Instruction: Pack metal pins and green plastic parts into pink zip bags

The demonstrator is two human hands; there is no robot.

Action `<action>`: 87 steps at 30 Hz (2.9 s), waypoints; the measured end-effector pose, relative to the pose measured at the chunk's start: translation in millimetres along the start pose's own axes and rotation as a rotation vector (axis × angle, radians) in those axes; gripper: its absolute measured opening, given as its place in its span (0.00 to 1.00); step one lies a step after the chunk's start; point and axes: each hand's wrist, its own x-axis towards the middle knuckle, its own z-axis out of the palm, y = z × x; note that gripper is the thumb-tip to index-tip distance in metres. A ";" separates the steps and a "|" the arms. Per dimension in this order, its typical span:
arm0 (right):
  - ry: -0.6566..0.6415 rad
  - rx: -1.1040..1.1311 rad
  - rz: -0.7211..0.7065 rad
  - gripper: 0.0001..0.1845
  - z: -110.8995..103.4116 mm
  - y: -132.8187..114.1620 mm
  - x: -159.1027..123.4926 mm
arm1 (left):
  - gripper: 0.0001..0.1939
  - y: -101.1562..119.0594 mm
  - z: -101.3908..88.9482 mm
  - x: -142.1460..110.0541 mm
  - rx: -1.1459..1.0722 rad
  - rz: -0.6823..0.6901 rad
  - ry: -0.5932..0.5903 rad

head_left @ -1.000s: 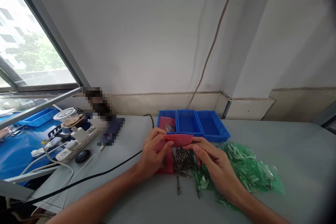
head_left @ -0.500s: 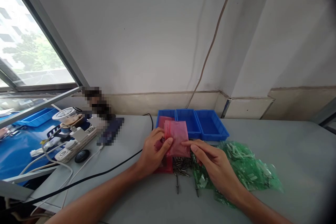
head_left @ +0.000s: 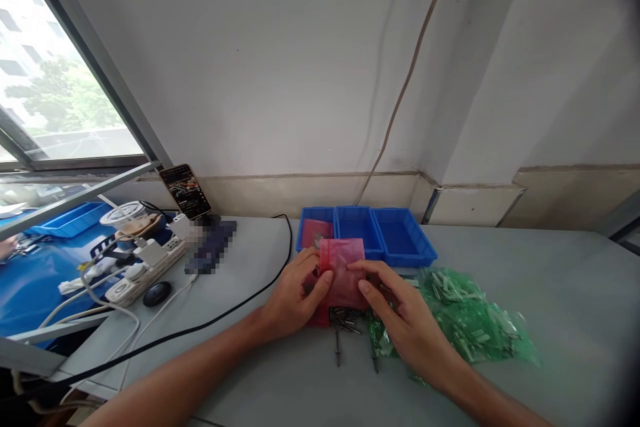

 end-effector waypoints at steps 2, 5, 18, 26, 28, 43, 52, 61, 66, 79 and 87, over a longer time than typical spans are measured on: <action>-0.001 -0.004 -0.003 0.14 0.7 1.2 -0.8 | 0.11 0.6 -0.1 0.2 -0.005 0.017 -0.009; -0.003 -0.003 -0.003 0.13 1.6 4.0 -1.3 | 0.11 2.5 -0.4 0.8 0.002 0.024 -0.008; 0.062 0.153 0.059 0.14 4.8 6.1 2.4 | 0.14 -3.0 0.7 -4.4 0.067 0.109 0.154; 0.039 0.321 0.187 0.19 4.5 9.6 5.4 | 0.25 -9.1 3.8 -5.2 0.043 0.117 0.117; 0.039 0.334 0.197 0.20 4.2 9.1 5.5 | 0.26 -11.4 4.8 -4.7 0.038 0.138 0.101; -0.029 0.320 0.229 0.24 3.0 -0.9 3.2 | 0.14 -10.1 0.4 0.3 0.053 0.121 0.065; -0.040 0.345 0.223 0.23 5.2 2.4 4.0 | 0.18 -3.3 2.6 0.8 0.054 -0.167 0.056; -0.029 0.209 0.232 0.22 3.4 4.7 6.3 | 0.18 0.0 2.0 1.6 -0.018 -0.172 -0.069; 0.031 0.096 0.151 0.19 0.9 8.8 6.5 | 0.17 2.9 0.8 2.3 -0.014 -0.158 -0.081; 0.076 0.282 0.261 0.23 1.8 13.8 7.5 | 0.13 0.2 -3.0 -1.7 0.068 0.115 -0.017; 0.122 0.337 0.202 0.24 0.4 11.1 11.2 | 0.21 2.6 -6.4 -1.4 0.101 0.224 -0.135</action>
